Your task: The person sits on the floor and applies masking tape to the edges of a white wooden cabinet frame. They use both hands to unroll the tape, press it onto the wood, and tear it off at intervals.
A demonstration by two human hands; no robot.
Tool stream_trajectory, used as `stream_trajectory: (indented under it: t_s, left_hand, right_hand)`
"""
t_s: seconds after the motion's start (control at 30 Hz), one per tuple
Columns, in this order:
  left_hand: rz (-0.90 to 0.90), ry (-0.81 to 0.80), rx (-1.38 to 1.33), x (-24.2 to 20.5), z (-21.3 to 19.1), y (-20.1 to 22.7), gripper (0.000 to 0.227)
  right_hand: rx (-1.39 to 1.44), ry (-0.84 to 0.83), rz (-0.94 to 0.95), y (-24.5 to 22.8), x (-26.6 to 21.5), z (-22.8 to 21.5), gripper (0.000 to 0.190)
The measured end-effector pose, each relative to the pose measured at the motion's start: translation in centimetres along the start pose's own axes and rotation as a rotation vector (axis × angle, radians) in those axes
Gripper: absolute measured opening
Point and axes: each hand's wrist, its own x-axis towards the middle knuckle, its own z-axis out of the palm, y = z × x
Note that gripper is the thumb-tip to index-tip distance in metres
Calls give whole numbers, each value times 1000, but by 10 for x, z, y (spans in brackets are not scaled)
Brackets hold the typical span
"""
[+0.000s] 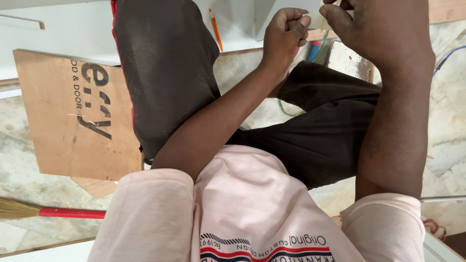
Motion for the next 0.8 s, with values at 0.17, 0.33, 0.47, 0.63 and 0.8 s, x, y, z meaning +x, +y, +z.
stream_trajectory:
  t_s: [0.17, 0.33, 0.47, 0.63, 0.8]
  left_hand:
    - [3, 45, 53, 1, 3, -1, 20]
    - [5, 66, 41, 2, 7, -5, 18]
    - [8, 86, 75, -3, 10, -6, 17]
    - [29, 102, 143, -8, 13, 2, 18]
    - [19, 123, 137, -10, 15, 3, 20]
  right_hand:
    - [18, -23, -3, -3, 5, -3, 11]
    - [51, -24, -32, -5, 10, -5, 9]
    - [57, -49, -13, -6, 9, -6, 9]
    - [15, -39, -18, -4, 8, -4, 12]
    - [-14, -20, -27, -1, 5, 0, 13]
